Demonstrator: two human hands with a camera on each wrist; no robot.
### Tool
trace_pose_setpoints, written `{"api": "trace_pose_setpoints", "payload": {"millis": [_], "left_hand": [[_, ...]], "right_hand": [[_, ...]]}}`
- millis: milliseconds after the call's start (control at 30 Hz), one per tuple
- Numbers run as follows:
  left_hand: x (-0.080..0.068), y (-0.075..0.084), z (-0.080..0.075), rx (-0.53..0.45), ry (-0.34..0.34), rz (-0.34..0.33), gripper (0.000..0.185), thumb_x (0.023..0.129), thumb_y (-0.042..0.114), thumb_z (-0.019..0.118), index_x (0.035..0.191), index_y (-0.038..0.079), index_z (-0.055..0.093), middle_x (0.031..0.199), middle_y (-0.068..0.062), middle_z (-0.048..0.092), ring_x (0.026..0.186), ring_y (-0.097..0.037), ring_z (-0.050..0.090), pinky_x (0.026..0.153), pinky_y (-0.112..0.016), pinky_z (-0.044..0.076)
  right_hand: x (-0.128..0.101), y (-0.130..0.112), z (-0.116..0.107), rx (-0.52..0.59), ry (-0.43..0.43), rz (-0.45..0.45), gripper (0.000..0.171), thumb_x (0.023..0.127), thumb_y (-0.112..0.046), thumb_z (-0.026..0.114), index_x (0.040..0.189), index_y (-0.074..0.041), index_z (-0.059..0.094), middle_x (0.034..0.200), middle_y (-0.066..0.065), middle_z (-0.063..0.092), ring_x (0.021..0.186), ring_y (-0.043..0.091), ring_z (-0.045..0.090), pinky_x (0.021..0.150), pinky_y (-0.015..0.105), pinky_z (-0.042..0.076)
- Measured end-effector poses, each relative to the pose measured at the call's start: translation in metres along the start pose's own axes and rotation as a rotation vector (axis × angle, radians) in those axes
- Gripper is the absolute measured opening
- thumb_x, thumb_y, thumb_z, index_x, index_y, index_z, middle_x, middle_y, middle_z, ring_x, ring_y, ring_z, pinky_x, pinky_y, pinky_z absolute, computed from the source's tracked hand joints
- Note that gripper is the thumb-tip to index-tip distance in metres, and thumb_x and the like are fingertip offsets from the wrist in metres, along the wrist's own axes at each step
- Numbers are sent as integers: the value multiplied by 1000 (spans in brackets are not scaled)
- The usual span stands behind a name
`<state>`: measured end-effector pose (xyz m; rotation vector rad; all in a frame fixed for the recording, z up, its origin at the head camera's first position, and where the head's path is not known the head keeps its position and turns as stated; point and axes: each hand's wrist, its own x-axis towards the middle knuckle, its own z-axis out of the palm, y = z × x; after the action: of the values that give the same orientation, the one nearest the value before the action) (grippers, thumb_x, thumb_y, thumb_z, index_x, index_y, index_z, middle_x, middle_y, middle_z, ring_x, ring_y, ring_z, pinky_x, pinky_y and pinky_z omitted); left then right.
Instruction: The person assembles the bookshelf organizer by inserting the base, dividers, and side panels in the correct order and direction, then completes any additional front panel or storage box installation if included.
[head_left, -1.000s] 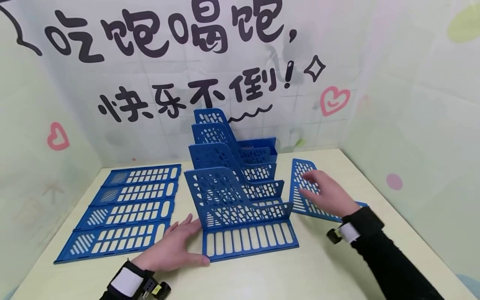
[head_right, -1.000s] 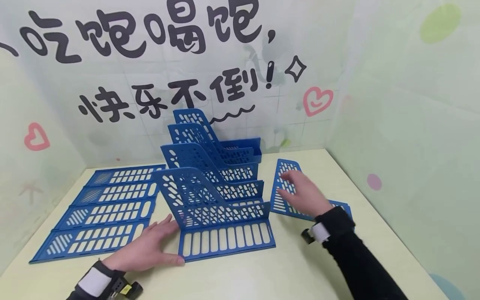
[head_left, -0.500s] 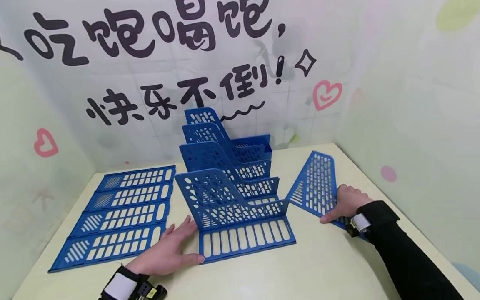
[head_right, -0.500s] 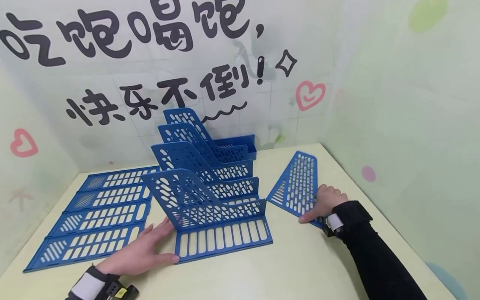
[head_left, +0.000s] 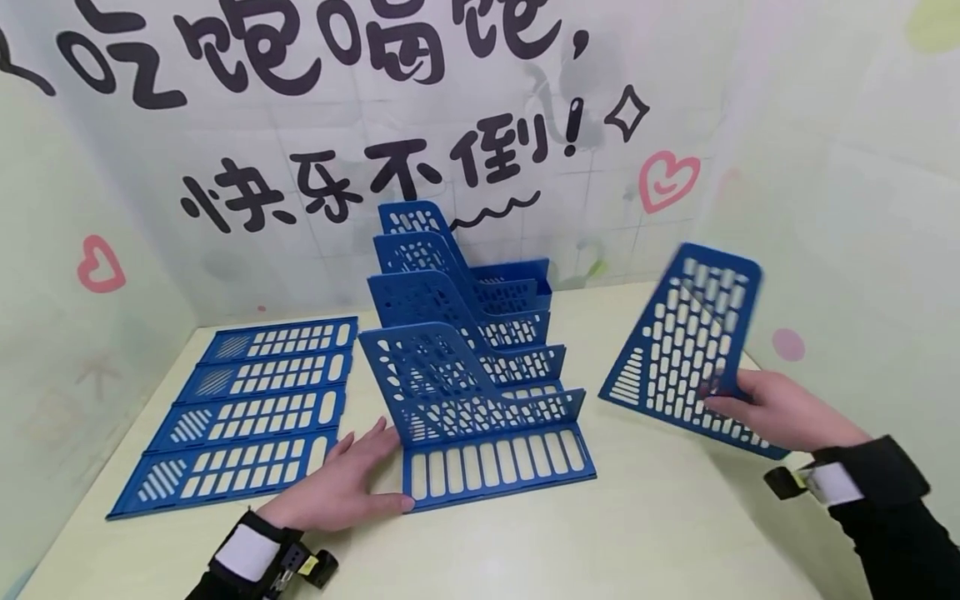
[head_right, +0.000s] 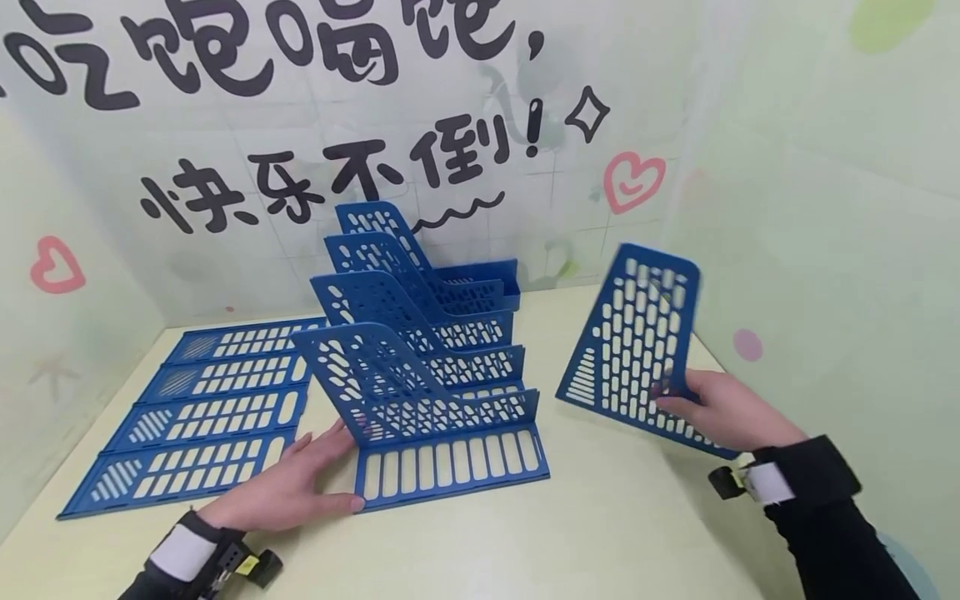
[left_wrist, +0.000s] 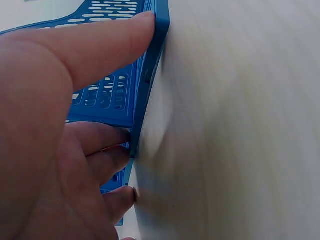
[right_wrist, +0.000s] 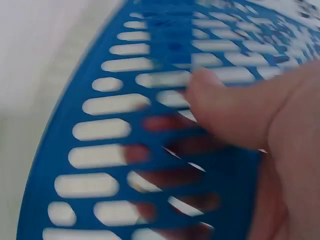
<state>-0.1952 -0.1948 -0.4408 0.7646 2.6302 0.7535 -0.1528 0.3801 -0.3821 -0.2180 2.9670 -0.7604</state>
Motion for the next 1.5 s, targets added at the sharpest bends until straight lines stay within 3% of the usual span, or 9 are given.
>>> {"api": "trace_pose_setpoints", "payload": {"millis": [100,300,500,933,1167,1400,1500], "left_hand": [[1,-1,0,3,2,0,105,92,62,81,170,5,39,176,-21,36,168,-50,19,128,-82,5],[2,-1,0,-5,8,8,104,93,62,80,171,7,38,177,-18,35,168,-49,17,127,-83,4],[3,1,0,-3,2,4,105,93,62,80,171,8,37,177,-18,35,169,-48,17,128,-82,4],[2,3,-1,-6,-7,-6,105,93,62,80,171,7,37,177,-19,34,169,-48,17,128,-82,3],[0,3,-1,-19,-4,-6,104,93,60,81,171,6,37,177,-20,34,169,-49,16,128,-82,2],[0,2,0,-19,2,-6,105,92,60,82,170,5,38,176,-21,35,168,-49,17,128,-82,3],[1,2,0,-20,7,-2,106,91,61,82,170,5,39,176,-21,36,168,-50,18,127,-83,3]], "right_hand": [[-9,0,-6,23,-16,-63,20,112,-22,65,122,-11,79,114,1,82,90,1,64,75,24,51],[-16,-5,-7,-11,-80,-131,10,107,-24,73,106,-22,83,101,-11,80,77,-4,56,67,22,42],[-17,-5,1,-7,-141,-174,8,105,-20,74,106,-19,82,100,-11,80,79,-4,57,68,21,45],[-18,-2,8,-33,-132,-194,8,104,-17,75,102,-17,83,97,-14,79,77,-7,51,67,21,42],[-19,1,16,-79,-30,-380,19,100,-10,79,113,-24,84,108,-15,81,100,-9,68,83,24,60],[-14,-14,24,-102,-59,-390,13,103,-19,78,111,-27,83,106,-17,82,97,-10,68,82,28,61],[-11,-27,36,-112,-21,-457,15,102,-19,79,112,-29,83,106,-18,82,96,-9,70,81,29,62]]}}
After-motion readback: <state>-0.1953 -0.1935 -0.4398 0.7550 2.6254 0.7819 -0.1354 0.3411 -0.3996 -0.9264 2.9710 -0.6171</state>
